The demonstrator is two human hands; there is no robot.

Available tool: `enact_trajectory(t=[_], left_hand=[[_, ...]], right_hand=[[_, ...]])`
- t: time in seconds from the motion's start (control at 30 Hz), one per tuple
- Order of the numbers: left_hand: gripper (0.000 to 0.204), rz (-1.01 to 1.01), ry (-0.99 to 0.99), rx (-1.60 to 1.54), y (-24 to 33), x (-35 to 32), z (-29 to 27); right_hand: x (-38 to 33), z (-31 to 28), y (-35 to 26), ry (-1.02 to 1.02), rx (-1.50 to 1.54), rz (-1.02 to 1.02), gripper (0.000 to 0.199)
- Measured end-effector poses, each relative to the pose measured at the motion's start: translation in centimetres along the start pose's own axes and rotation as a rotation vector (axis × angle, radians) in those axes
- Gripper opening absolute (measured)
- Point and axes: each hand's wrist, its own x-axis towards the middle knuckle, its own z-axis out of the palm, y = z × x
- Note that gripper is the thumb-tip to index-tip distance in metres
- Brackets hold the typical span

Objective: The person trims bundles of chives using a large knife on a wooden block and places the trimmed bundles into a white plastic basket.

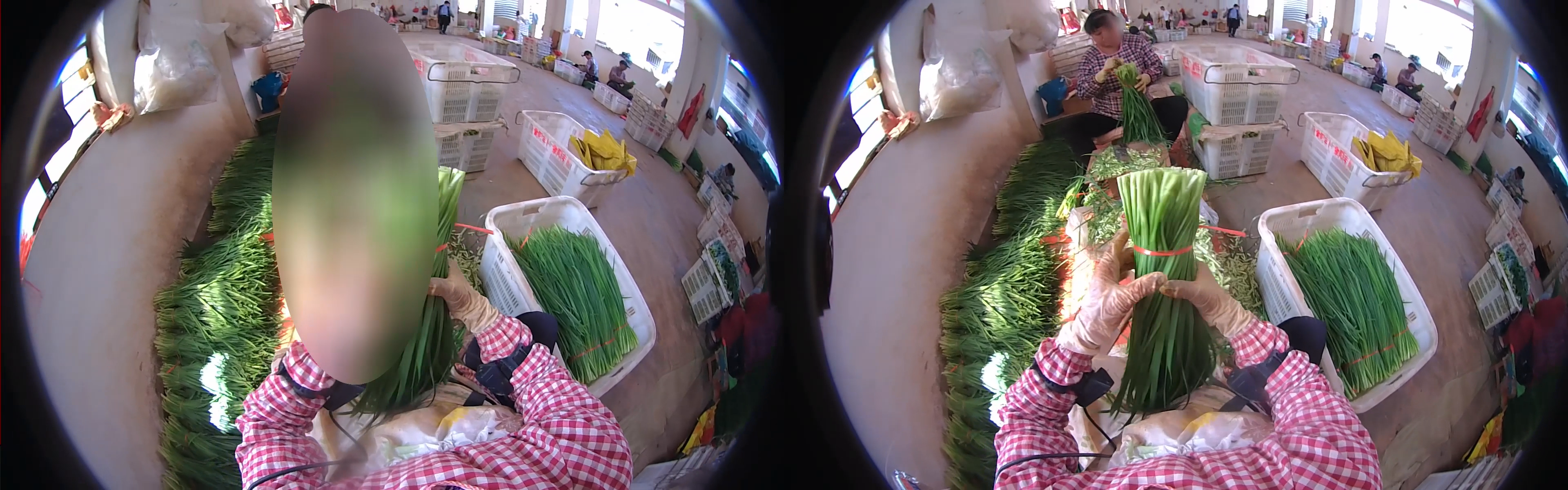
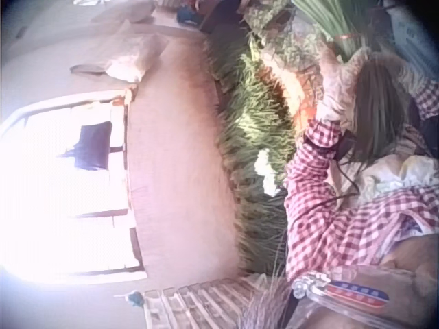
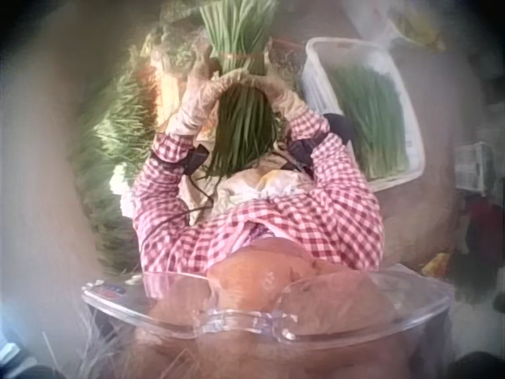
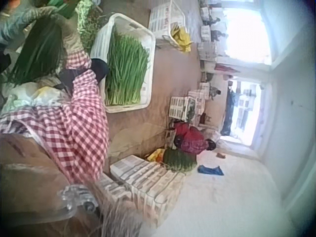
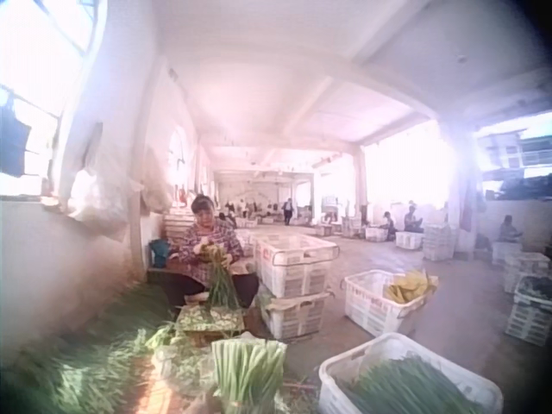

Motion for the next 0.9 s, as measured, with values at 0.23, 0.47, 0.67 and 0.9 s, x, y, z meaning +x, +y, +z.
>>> enact_trajectory(t=[0.23, 0.47, 0.67, 0.9], left_hand=[[0.054, -0.052, 0.043, -0.232, -3.2, -0.1, -2.7], [0.057, -0.018, 0.014, -0.714, -9.9, -1.8, -12.0], [0.090, -0.001, 0.119, -0.727, -9.8, -4.3, -11.8], [0.094, 0.053, -0.003, -0.749, -8.9, -4.7, -10.2]], right_hand=[[0.4, 4.2, -0.3, 0.237, -1.308, -0.358, 0.086], [-0.9, 4.8, -1.4, -0.200, -1.453, 0.004, 0.091], [-1.1, 2.6, -2.9, -0.030, -0.969, 0.021, 0.085], [-2.4, 1.4, 6.3, -0.613, -0.653, 0.318, 0.105]])
